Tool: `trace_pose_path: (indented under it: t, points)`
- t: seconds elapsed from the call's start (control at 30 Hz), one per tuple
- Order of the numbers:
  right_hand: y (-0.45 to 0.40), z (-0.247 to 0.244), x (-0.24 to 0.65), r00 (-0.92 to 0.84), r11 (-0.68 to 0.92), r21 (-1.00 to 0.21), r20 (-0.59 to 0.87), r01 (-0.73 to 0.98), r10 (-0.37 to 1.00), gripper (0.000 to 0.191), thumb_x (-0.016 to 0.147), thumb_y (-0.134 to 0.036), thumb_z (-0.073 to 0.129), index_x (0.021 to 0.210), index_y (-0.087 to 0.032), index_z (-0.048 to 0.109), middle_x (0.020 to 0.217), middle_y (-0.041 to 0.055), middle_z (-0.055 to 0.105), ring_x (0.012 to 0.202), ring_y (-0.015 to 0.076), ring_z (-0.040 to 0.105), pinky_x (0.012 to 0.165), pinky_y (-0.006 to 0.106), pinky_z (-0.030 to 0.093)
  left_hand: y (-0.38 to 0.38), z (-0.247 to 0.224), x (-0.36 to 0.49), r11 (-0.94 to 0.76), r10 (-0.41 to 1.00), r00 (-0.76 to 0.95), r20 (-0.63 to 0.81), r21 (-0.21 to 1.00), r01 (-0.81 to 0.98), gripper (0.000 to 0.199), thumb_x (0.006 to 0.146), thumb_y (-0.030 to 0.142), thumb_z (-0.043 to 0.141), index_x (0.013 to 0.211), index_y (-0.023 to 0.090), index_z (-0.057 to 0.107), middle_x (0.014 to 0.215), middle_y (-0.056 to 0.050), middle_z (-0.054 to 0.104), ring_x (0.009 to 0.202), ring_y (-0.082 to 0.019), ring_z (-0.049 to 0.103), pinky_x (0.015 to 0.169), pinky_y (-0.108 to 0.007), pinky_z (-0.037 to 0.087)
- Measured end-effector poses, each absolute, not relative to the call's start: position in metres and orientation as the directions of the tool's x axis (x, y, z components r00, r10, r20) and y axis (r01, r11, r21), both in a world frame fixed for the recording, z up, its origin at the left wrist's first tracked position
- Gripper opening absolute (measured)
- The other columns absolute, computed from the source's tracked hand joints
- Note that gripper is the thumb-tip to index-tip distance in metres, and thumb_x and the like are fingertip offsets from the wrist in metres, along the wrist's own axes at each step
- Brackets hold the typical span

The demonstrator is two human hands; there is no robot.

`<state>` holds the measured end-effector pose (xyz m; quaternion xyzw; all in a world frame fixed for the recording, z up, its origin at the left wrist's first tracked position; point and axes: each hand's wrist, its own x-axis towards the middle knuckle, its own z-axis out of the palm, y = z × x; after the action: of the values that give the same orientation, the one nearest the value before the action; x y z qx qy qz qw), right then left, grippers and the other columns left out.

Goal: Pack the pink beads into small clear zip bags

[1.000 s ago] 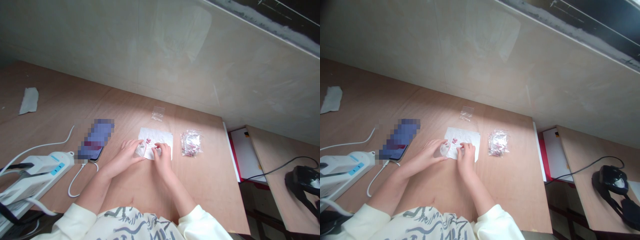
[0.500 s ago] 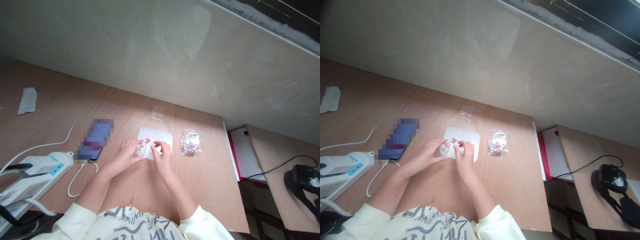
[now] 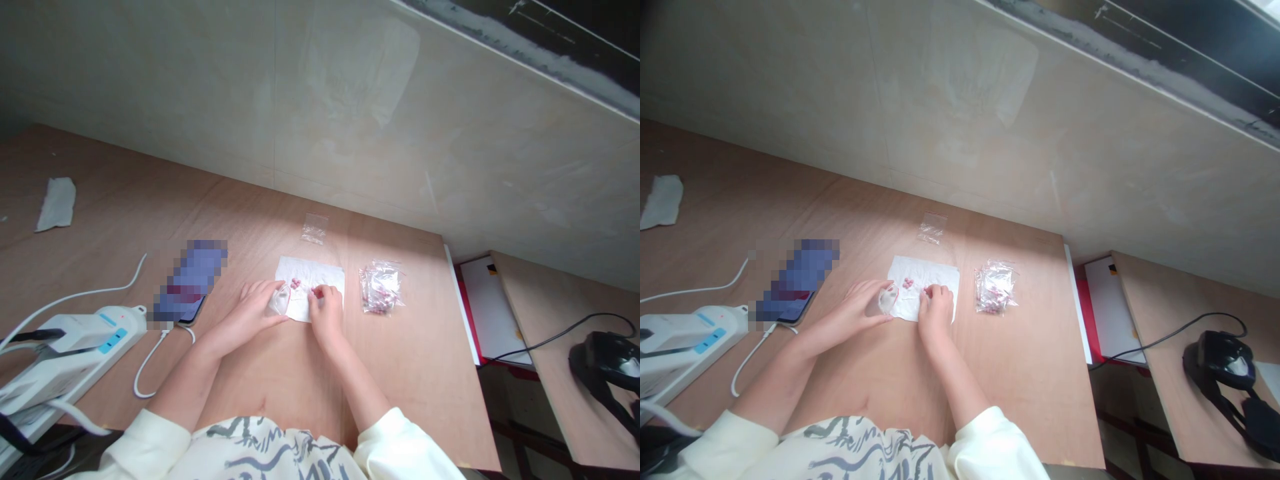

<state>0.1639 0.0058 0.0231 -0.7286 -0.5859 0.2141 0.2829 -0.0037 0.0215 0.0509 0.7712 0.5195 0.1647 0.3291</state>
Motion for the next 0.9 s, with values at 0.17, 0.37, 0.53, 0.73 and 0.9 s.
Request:
trace_pose_path:
  t: [0.17, 0.37, 0.53, 0.73, 0.9]
  points:
    - [0.008, 0.026, 0.165, 0.22, -0.154, -0.682, 0.009, 0.714, 0.976, 0.012, 0.076, -0.022, 0.042, 0.071, -0.017, 0.052, 0.074, 0.0065, 0.053, 0.075, 0.0184, 0.047, 0.068, 0.031, 0.037, 0.022, 0.049, -0.004, -0.261, 0.907, 0.415, -0.071, 0.679, 0.686, 0.05, 0.064, 0.036, 0.061, 0.107, 0.015, 0.045, 0.108, -0.01, 0.053, 0.101, -0.026, 0.044, 0.086, -0.038, 0.031]
    - [0.01, 0.025, 0.167, 0.18, -0.168, -0.632, -0.046, 0.756, 0.983, 0.007, 0.072, -0.017, 0.043, 0.072, -0.017, 0.05, 0.075, 0.007, 0.054, 0.075, 0.019, 0.048, 0.066, 0.03, 0.038, 0.022, 0.051, -0.004, -0.251, 0.914, 0.401, -0.062, 0.689, 0.679, 0.048, 0.064, 0.035, 0.06, 0.107, 0.018, 0.045, 0.106, -0.009, 0.054, 0.1, -0.026, 0.045, 0.085, -0.038, 0.032]
    - [0.009, 0.03, 0.168, 0.141, -0.159, -0.601, -0.077, 0.783, 0.987, 0.006, 0.071, -0.017, 0.042, 0.071, -0.016, 0.048, 0.075, 0.008, 0.054, 0.074, 0.0198, 0.048, 0.063, 0.03, 0.038, 0.022, 0.049, -0.005, -0.247, 0.914, 0.402, -0.065, 0.696, 0.674, 0.05, 0.064, 0.037, 0.06, 0.108, 0.016, 0.044, 0.109, -0.01, 0.052, 0.102, -0.026, 0.044, 0.086, -0.038, 0.032]
    - [0.006, 0.035, 0.176, 0.172, -0.169, -0.703, -0.067, 0.691, 0.983, 0.006, 0.071, -0.017, 0.041, 0.07, -0.017, 0.047, 0.07, 0.0047, 0.054, 0.067, 0.017, 0.049, 0.06, 0.028, 0.038, 0.022, 0.048, -0.005, -0.259, 0.907, 0.416, -0.06, 0.701, 0.665, 0.047, 0.066, 0.037, 0.058, 0.107, 0.018, 0.044, 0.112, -0.009, 0.052, 0.103, -0.025, 0.043, 0.087, -0.039, 0.029]
    - [0.001, 0.054, 0.168, 0.186, -0.144, -0.831, -0.049, 0.538, 0.981, 0.009, 0.073, -0.024, 0.045, 0.072, -0.018, 0.051, 0.072, 0.0029, 0.057, 0.062, 0.0134, 0.048, 0.059, 0.026, 0.039, 0.021, 0.056, 0.0, -0.245, 0.904, 0.42, -0.08, 0.708, 0.662, 0.045, 0.066, 0.034, 0.059, 0.106, 0.02, 0.045, 0.11, -0.008, 0.053, 0.103, -0.025, 0.044, 0.087, -0.038, 0.03]
